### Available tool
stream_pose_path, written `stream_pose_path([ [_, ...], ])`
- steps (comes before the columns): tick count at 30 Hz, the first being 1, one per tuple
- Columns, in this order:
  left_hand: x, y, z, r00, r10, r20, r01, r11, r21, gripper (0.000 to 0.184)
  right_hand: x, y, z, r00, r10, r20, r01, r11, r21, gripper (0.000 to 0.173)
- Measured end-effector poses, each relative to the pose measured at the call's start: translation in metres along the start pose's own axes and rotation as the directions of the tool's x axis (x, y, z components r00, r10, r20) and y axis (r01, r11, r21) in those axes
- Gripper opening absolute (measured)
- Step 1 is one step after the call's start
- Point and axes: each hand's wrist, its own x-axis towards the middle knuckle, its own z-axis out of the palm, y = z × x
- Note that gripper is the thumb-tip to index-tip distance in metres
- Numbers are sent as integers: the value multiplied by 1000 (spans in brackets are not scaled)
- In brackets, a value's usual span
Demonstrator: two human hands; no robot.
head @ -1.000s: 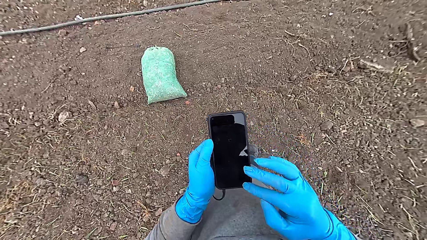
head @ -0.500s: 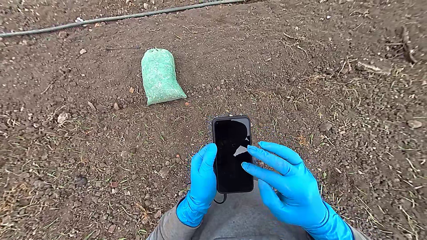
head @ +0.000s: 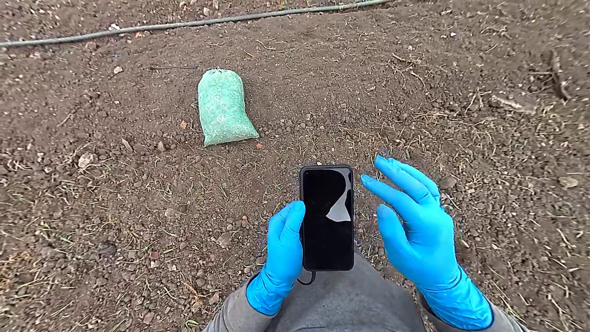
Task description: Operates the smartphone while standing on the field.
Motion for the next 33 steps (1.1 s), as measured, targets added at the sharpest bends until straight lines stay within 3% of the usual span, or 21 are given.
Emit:
stream_pose_path([
  [2, 2, 0, -1, 1000, -2, -14, 2, 1000, 2, 43, -11, 3, 10, 991, 125, 48, -130, 981, 141, 40],
  [4, 4, 1, -4, 1000, 3, -22, -3, 1000, -4, 43, -24, 6, 22, 944, 284, 166, -328, 849, 415, 43],
  [6, 7, 1, -5, 1000, 9, -27, -9, 1000, -11, 42, -35, 7, 37, 866, 374, 333, -493, 517, 700, 49],
  [8, 9, 0, -6, 1000, 9, -23, -9, 1000, -11, 41, -38, -1, 51, 785, 418, 458, -570, 197, 797, 50],
  [12, 16, -2, -5, 997, 75, -33, -75, 997, -7, 41, -35, -18, 68, 728, 423, 539, -510, -192, 839, 46],
  [17, 30, -11, 4, 988, 146, -46, -141, 985, 100, 41, -38, -10, 74, 717, 362, 596, -392, -498, 773, 44],
  [19, 41, -17, 10, 991, 128, -31, -124, 986, 109, 42, -32, 0, 72, 701, 386, 600, -385, -504, 773, 45],
  [23, 71, -28, 29, 999, 36, -6, -35, 997, 70, 41, -5, 22, 67, 562, 595, 575, -529, -275, 803, 51],
  [27, 108, -35, 48, 1000, -24, -13, 25, 998, 65, 41, 23, 63, 72, 532, 630, 566, -618, -168, 768, 49],
  [30, 145, -41, 65, 995, -3, -102, 12, 997, 80, 38, 51, 109, 82, 647, 480, 592, -634, -91, 768, 49],
  [33, 187, -40, 86, 976, 4, -216, 17, 995, 95, 39, 94, 155, 85, 748, 320, 582, -645, 141, 751, 51],
])
